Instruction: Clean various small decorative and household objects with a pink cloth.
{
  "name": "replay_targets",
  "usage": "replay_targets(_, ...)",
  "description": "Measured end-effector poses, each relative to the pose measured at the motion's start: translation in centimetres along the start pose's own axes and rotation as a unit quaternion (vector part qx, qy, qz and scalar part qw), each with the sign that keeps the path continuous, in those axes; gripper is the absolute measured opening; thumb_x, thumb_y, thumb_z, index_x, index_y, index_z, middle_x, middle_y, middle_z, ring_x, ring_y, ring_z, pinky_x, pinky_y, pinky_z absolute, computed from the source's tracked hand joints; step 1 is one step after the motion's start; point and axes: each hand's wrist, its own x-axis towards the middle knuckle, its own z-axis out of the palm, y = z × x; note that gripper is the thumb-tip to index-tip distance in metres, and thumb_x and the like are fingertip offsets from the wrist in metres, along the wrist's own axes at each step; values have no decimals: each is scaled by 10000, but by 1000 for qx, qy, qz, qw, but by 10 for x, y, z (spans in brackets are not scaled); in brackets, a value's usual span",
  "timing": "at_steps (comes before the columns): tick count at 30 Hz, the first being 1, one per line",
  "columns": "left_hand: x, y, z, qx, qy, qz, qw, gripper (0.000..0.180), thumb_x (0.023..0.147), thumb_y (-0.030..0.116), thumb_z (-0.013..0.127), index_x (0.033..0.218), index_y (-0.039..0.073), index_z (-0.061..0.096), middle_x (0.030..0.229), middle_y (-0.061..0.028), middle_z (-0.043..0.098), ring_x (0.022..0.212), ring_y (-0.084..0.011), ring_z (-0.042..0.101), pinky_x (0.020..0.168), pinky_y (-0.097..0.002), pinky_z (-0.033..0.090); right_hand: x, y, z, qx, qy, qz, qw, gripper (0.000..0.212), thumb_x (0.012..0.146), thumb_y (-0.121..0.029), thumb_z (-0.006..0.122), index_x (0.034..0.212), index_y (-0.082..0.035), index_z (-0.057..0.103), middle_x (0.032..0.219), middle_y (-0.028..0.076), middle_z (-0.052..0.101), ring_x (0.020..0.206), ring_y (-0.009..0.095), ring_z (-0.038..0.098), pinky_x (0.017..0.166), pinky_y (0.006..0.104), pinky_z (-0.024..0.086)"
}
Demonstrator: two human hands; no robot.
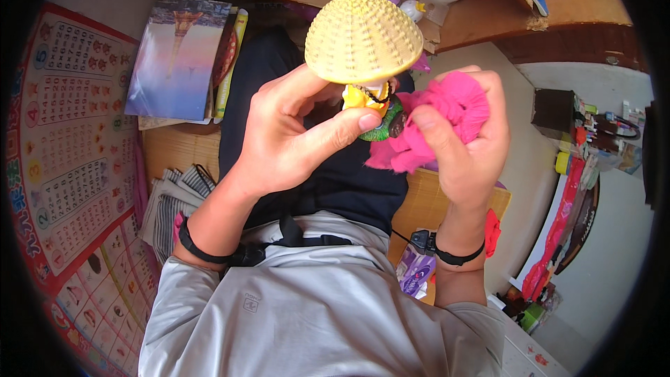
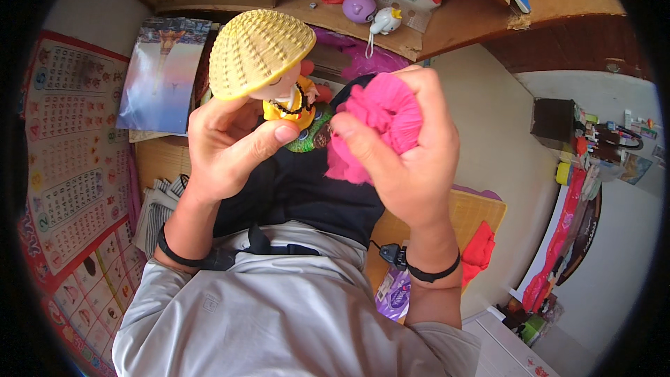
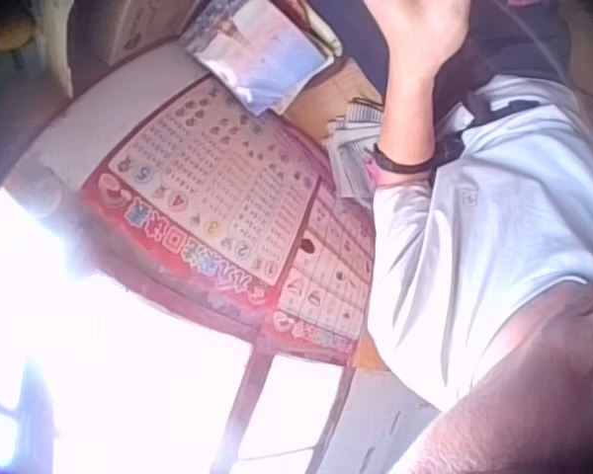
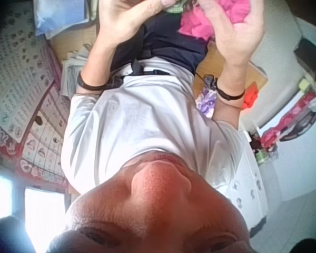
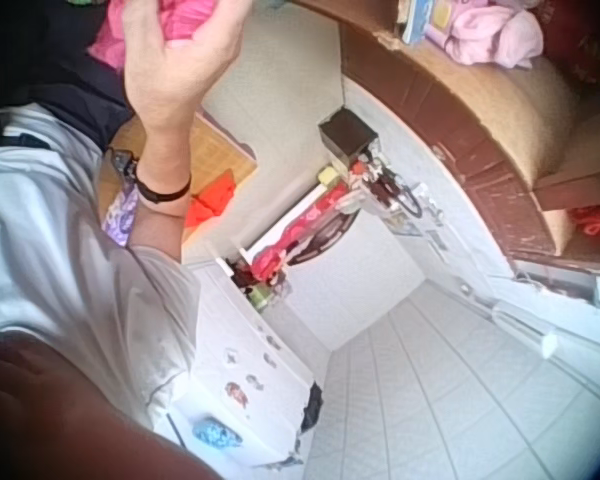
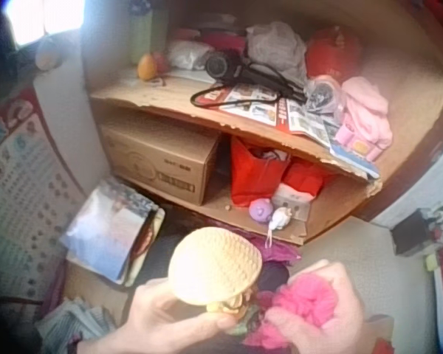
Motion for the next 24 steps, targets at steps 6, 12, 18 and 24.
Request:
replay_targets(6,-4,3,-7,149,16,20,989,397,945,107,800,1285,-56,676,1089,-70,714,953,-100,659,814,-257,532,7,-10,-2,-90,-65,-50,993,257,834,-23,754,1069,26,663,1011,136,635,891,260,655,804,350,532)
replay_targets(12,0,-7,-1,94,31,86,991,453,961,130,776,1345,-68,640,1189,-130,705,1054,-149,666,899,-303,533,14,-22,-1,-190,-121,-155,962,252,766,-16,774,1015,-33,739,1002,118,642,858,290,640,742,381,539)
replay_targets(18,-3,-8,-1,15,-4,42,999,462,999,108,732,1397,-87,599,1289,-146,686,1155,-182,657,978,-335,530,24,-30,-8,-273,-168,-251,913,254,732,-53,793,982,-90,769,971,66,647,837,262,627,667,356,521)
replay_targets(24,-6,-18,1,0,41,12,999,459,1016,57,701,1428,-93,567,1289,-134,671,1144,-155,652,974,-306,543,22,-36,2,-351,-184,-203,895,267,718,-31,766,982,-52,730,911,82,614,793,276,594,655,392,484)
